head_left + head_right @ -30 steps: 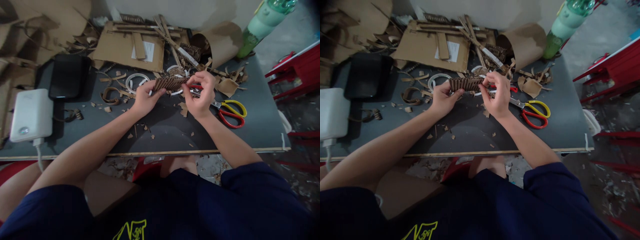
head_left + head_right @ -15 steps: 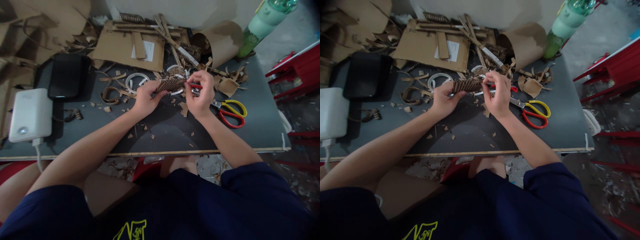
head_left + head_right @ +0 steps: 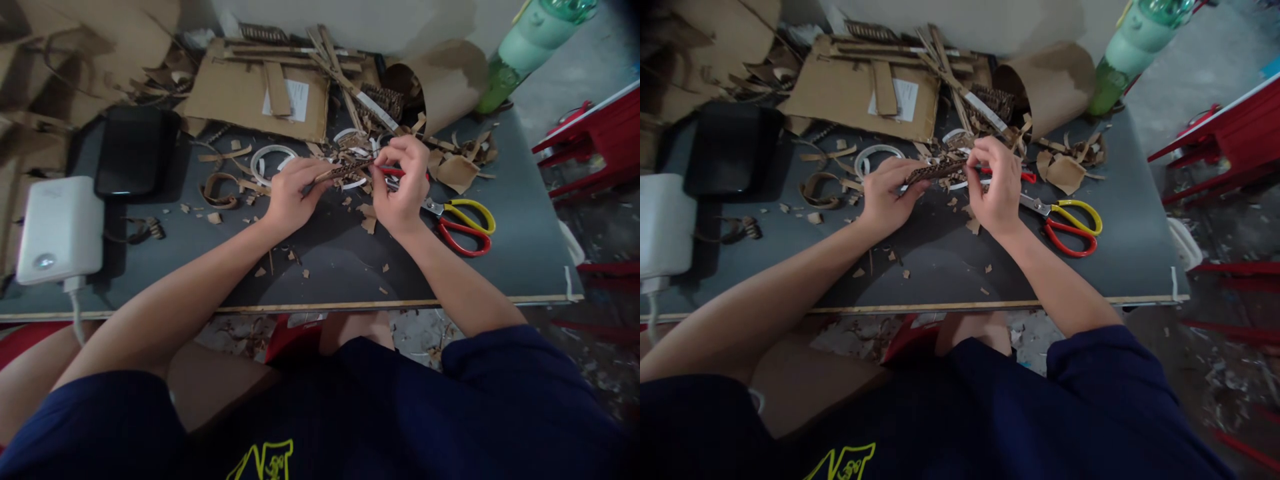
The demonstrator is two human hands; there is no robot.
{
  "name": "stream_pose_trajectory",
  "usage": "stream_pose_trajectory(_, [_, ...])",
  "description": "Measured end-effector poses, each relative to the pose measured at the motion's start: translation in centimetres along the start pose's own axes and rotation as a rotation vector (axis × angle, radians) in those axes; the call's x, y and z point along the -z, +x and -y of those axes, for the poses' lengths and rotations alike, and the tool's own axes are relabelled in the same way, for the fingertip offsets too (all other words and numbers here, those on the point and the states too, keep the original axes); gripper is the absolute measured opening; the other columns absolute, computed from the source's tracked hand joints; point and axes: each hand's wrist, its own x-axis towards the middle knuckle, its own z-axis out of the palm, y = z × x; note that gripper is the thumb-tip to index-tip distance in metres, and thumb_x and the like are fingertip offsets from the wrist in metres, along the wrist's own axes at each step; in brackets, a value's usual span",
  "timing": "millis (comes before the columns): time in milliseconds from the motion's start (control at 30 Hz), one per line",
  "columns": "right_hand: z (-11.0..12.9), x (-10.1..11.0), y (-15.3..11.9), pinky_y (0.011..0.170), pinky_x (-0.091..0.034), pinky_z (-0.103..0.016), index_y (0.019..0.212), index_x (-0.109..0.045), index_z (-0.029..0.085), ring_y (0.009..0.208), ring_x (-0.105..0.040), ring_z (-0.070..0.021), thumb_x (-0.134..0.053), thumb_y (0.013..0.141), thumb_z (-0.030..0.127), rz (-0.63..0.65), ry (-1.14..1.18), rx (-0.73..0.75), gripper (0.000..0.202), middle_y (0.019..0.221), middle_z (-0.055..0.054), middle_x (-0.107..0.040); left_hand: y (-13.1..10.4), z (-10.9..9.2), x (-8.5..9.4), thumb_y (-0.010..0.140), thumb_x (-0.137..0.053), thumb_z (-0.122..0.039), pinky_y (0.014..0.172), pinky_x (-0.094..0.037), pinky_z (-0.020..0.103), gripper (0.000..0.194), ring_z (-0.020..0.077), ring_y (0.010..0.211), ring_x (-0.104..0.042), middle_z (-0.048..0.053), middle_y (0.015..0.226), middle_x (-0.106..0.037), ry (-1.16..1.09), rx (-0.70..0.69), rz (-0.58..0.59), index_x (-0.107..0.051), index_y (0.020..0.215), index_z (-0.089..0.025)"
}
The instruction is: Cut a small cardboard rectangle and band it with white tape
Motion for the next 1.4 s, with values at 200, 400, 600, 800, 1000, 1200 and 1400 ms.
stream_pose_trajectory(200, [-0.46,-0.30,-0.09,0.094,-0.056,-0.048,0.125,-0.044,0.027,0.097,-0.067,-0.0196,-0.042,0.102,0.046,0.034,0.049,-0.063,0.030,0.108,-0.004,-0.060,0.13,-0.20,0.13,0.101,-0.057,-0.032,0.095,-0.055,0.036,0.022,0.0208,0.105,-0.070,0.006,0.107,-0.075,0.008,0.007,-0.009,-0.072,0.115,-0.023])
stream_pose_trajectory(400, [-0.25,-0.29,-0.01,0.091,-0.058,-0.049,0.121,-0.044,0.027,0.093,-0.066,-0.0184,-0.045,0.101,0.044,0.007,0.083,-0.052,0.026,0.098,-0.002,-0.061,0.03,-0.16,0.11,0.102,-0.057,-0.031,0.097,-0.054,0.037,0.022,0.0209,0.106,-0.069,0.006,0.110,-0.074,-0.005,-0.004,0.005,-0.071,0.118,-0.024])
stream_pose_trajectory(600, [0.00,-0.33,-0.06,0.094,-0.058,-0.050,0.123,-0.040,0.028,0.097,-0.067,-0.0196,-0.042,0.101,0.042,0.023,0.093,-0.033,0.026,0.096,-0.002,-0.062,0.02,-0.53,0.11,0.102,-0.056,-0.031,0.095,-0.055,0.036,0.022,0.0199,0.104,-0.070,0.003,0.108,-0.074,0.021,-0.035,0.002,-0.071,0.116,-0.024])
stream_pose_trajectory(800, [0.00,-0.06,0.05,0.095,-0.059,-0.048,0.125,-0.040,0.027,0.103,-0.068,-0.0205,-0.044,0.102,0.042,0.001,0.050,-0.036,0.028,0.102,-0.004,-0.065,0.03,-0.44,0.07,0.102,-0.057,-0.031,0.091,-0.056,0.031,0.020,0.0182,0.101,-0.072,0.004,0.106,-0.075,0.023,-0.070,-0.034,-0.071,0.115,-0.023])
stream_pose_trajectory(1000, [-0.25,0.25,-0.11,0.100,-0.057,-0.051,0.120,-0.049,0.028,0.105,-0.069,-0.0217,-0.044,0.102,0.046,0.020,0.029,-0.064,0.026,0.105,-0.005,-0.067,0.06,-0.47,0.11,0.102,-0.058,-0.030,0.092,-0.056,0.033,0.021,0.0187,0.103,-0.071,0.003,0.108,-0.075,0.018,-0.074,-0.046,-0.070,0.117,-0.024])
stream_pose_trajectory(1200, [0.11,0.28,-0.31,0.105,-0.052,-0.054,0.118,-0.050,0.027,0.107,-0.068,-0.0220,-0.046,0.101,0.046,0.002,0.004,-0.108,0.025,0.103,-0.004,-0.068,0.01,-0.53,0.12,0.101,-0.059,-0.030,0.092,-0.056,0.033,0.021,0.0182,0.103,-0.071,0.002,0.109,-0.075,0.003,-0.074,-0.054,-0.070,0.118,-0.025])
stream_pose_trajectory(1400, [0.38,0.27,-0.14,0.099,-0.055,-0.052,0.116,-0.052,0.027,0.104,-0.068,-0.0218,-0.049,0.100,0.045,-0.033,0.032,-0.098,0.024,0.103,-0.005,-0.067,0.05,-0.59,0.16,0.102,-0.056,-0.035,0.094,-0.056,0.035,0.023,0.0190,0.102,-0.071,0.003,0.108,-0.075,0.022,-0.057,-0.033,-0.071,0.117,-0.025])
